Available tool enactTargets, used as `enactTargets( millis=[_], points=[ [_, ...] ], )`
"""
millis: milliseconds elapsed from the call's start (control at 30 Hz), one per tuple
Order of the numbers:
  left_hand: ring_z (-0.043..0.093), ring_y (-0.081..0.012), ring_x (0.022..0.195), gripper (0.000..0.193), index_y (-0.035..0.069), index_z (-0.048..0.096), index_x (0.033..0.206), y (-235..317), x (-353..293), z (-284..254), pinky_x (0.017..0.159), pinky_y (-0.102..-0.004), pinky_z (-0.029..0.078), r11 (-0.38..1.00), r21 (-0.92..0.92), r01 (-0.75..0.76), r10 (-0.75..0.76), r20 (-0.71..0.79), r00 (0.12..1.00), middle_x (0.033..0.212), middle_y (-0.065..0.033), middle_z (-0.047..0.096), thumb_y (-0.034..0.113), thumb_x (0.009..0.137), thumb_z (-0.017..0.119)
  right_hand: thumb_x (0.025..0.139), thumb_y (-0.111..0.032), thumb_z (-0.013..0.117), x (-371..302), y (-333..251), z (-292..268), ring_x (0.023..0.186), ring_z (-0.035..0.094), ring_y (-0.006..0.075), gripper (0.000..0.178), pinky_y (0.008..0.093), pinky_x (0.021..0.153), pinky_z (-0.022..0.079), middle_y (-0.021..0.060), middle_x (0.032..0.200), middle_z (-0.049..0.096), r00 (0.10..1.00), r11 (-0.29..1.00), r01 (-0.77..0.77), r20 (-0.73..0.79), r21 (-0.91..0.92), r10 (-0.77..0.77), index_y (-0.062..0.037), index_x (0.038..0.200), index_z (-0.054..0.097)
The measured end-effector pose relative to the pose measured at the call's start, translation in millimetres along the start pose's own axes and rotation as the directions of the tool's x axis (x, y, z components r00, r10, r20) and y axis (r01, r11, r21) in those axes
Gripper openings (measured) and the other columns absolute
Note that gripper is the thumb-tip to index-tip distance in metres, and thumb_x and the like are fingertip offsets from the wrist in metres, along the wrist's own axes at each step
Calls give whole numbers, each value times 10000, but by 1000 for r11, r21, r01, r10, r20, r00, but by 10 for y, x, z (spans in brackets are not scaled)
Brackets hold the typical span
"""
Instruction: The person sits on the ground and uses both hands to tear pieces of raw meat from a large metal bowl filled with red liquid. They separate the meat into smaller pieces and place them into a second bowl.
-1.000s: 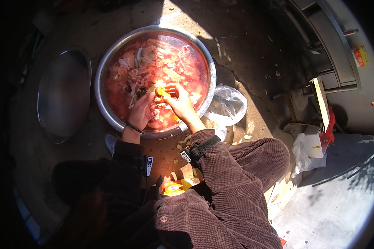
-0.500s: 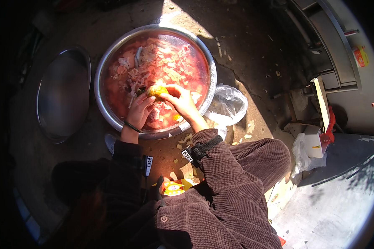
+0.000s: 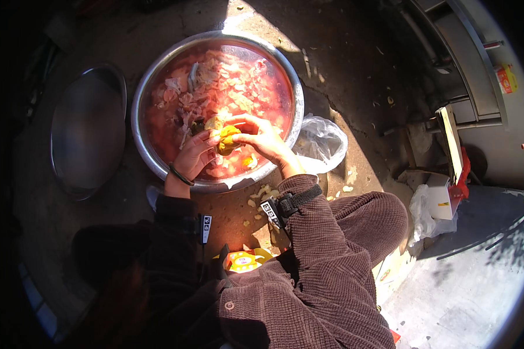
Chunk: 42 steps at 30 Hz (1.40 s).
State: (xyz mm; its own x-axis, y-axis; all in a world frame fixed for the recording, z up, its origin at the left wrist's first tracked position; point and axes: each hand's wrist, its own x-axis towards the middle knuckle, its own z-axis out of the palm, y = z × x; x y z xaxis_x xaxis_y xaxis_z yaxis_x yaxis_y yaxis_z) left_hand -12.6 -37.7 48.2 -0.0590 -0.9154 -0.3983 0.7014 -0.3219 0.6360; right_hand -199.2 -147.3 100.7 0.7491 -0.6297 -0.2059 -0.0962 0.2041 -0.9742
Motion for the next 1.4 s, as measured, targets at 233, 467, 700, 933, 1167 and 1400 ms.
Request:
enactTargets(
  millis=[233, 467, 700, 933, 1167, 1400],
  points=[
    [594, -45, 756, 203, 92, 623, 1074, -9, 87, 7, 632, -178, 465, 995, -17, -102, 98, -160, 982, 917, 25, 645, 91, 876, 666, 770, -154, 748, 60, 131, 179, 785, 661, 235, 247, 339, 688, 518, 143, 903, 659, 869, 716, -53, -385, -696, -310, -13, 939, 637],
    [621, -60, 769, 235, 78, 617, 1065, 25, 102, 72, 639, -172, 487, 992, 89, -89, 114, -336, 935, 916, 11, 660, 83, 845, 697, 784, -196, 732, 42, 102, 455, 734, 669, 264, 183, 354, 657, 510, 124, 809, 674, 875, 680, 2, -328, -733, -355, -46, 867, 666],
    [650, -92, 782, 222, 63, 604, 1037, 6, 120, 117, 662, -193, 521, 974, 180, -140, 186, -275, 943, 926, -19, 667, 56, 833, 690, 780, -257, 710, 52, 66, 438, 750, 666, 316, 186, 417, 658, 512, 142, 771, 680, 897, 739, -57, -359, -671, -257, -74, 807, 697],
    [659, -127, 817, 230, -20, 592, 1003, 29, 126, 174, 717, -230, 556, 955, 246, -165, 239, -313, 919, 943, -74, 666, -12, 796, 692, 801, -185, 679, 50, -5, 397, 702, 693, 234, 202, 325, 671, 527, 164, 769, 698, 930, 743, -132, -341, -656, -137, -7, 888, 717],
    [643, -122, 794, 230, -3, 587, 969, -86, 212, 169, 703, -236, 547, 921, 322, -217, 326, -337, 883, 900, -61, 657, -44, 766, 688, 804, -155, 655, 65, 32, 370, 709, 684, 176, 207, 296, 680, 523, 142, 773, 710, 938, 804, -151, -340, -576, -68, 19, 899, 712],
    [601, -92, 756, 202, 31, 584, 900, -207, 291, 144, 686, -226, 508, 894, 336, -295, 401, -310, 862, 843, -24, 635, -27, 757, 713, 815, -134, 651, 78, 107, 333, 731, 670, 149, 216, 278, 686, 518, 124, 792, 714, 938, 869, -154, -345, -470, -20, 46, 922, 701]
  ],
)
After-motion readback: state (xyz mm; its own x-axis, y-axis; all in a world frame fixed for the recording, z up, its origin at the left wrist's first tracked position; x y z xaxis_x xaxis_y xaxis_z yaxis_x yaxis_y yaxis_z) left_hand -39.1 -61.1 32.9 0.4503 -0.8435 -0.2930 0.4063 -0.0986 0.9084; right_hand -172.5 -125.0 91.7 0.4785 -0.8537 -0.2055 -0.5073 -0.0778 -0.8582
